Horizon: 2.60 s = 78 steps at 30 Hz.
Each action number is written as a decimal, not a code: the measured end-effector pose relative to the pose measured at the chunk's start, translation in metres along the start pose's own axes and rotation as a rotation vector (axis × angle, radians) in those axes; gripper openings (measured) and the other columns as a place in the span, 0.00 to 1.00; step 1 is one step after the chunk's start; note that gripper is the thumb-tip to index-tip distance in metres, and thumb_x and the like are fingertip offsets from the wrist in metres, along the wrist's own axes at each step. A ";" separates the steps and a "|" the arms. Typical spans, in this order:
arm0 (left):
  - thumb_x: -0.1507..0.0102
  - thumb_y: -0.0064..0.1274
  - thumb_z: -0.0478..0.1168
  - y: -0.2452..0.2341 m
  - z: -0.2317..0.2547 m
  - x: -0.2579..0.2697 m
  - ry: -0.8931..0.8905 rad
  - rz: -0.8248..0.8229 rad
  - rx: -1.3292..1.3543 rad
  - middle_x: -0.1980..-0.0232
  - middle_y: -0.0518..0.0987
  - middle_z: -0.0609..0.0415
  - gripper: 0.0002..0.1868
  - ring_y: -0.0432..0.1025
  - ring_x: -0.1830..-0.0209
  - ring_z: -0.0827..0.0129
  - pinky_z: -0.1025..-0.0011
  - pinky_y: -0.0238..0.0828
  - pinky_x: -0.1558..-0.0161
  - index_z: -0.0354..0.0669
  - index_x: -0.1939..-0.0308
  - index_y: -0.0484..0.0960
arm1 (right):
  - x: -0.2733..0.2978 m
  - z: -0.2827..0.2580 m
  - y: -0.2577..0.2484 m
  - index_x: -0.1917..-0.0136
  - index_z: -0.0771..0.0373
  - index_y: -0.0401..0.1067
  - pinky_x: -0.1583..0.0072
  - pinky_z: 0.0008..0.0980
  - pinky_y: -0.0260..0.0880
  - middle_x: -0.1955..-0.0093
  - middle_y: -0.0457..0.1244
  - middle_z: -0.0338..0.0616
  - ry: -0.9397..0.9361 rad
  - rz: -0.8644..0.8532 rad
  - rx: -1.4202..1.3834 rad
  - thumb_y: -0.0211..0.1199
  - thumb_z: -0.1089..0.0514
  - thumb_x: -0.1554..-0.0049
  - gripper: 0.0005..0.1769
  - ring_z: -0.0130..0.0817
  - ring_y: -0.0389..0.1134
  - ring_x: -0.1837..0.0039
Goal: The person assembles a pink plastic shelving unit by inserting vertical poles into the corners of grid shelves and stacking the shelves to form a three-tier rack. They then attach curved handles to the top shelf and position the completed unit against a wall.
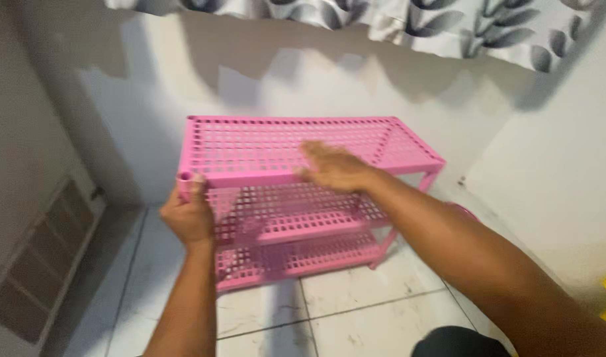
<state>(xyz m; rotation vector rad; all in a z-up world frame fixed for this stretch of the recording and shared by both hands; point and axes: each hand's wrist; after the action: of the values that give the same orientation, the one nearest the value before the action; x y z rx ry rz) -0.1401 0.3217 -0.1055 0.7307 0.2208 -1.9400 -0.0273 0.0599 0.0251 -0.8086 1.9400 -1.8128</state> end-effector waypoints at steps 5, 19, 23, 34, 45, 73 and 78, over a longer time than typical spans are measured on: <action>0.29 0.58 0.51 0.001 0.002 0.002 -0.102 -0.017 0.124 0.79 0.69 0.63 0.19 0.62 0.78 0.80 0.72 0.54 0.75 0.41 0.69 0.83 | 0.062 0.108 -0.024 0.19 0.55 0.52 0.22 0.54 0.44 0.18 0.47 0.52 0.346 0.252 -0.030 0.44 0.30 0.40 0.44 0.50 0.45 0.17; 0.20 0.50 0.41 0.020 -0.059 0.047 0.517 0.265 0.264 0.31 0.67 0.32 0.24 0.68 0.32 0.56 0.55 0.67 0.27 0.30 0.30 0.59 | 0.098 0.323 0.085 0.37 0.57 0.72 0.51 0.44 0.69 0.40 0.68 0.51 0.443 0.990 -1.080 0.49 0.39 0.40 0.28 0.46 0.70 0.47; 0.36 0.55 0.46 0.053 -0.031 0.160 0.582 -0.196 -0.042 0.38 0.69 0.36 0.27 0.64 0.35 0.44 0.47 0.51 0.26 0.32 0.39 0.68 | 0.125 0.391 0.215 0.55 0.59 0.77 0.48 0.46 0.70 0.53 0.69 0.50 0.461 0.786 0.256 0.56 0.52 0.34 0.13 0.48 0.71 0.51; 0.52 0.62 0.31 0.149 0.031 0.353 0.034 -1.055 0.051 0.56 0.78 0.48 0.16 0.77 0.57 0.59 0.64 0.74 0.56 0.40 0.59 0.85 | 0.123 0.479 0.378 0.34 0.57 0.71 0.38 0.50 0.69 0.39 0.65 0.60 0.928 0.433 -0.301 0.65 0.49 0.47 0.28 0.58 0.68 0.38; 0.49 0.64 0.30 0.138 -0.045 0.413 -0.092 -0.993 -0.047 0.62 0.79 0.51 0.12 0.80 0.61 0.65 0.68 0.80 0.56 0.41 0.62 0.87 | 0.088 0.551 0.424 0.51 0.66 0.76 0.40 0.51 0.71 0.49 0.69 0.59 0.833 0.555 -0.057 0.67 0.47 0.46 0.20 0.58 0.70 0.40; 0.41 0.58 0.37 0.355 0.203 0.015 0.070 -0.811 -0.080 0.66 0.85 0.52 0.07 0.78 0.68 0.71 0.72 0.74 0.63 0.39 0.62 0.87 | -0.037 0.293 -0.056 0.56 0.67 0.79 0.52 0.30 0.75 0.59 0.73 0.46 0.004 0.653 -0.818 0.71 0.64 0.49 0.06 0.31 0.75 0.56; 0.42 0.61 0.39 0.400 0.170 0.022 -0.033 -0.867 -0.084 0.63 0.86 0.51 0.11 0.79 0.66 0.71 0.72 0.76 0.60 0.37 0.59 0.87 | -0.040 0.305 -0.064 0.57 0.64 0.80 0.51 0.34 0.73 0.58 0.74 0.45 0.059 0.566 -0.611 0.71 0.62 0.50 0.07 0.31 0.75 0.56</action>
<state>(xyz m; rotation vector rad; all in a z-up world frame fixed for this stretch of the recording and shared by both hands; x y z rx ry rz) 0.1317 0.0380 0.0811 0.5876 0.6804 -2.7299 0.2026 -0.1535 0.0504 -0.2979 2.4729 -0.9347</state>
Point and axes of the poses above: each hand's wrist, its own x-axis away from the middle knuckle, its own y-axis out of the palm, z = x × y
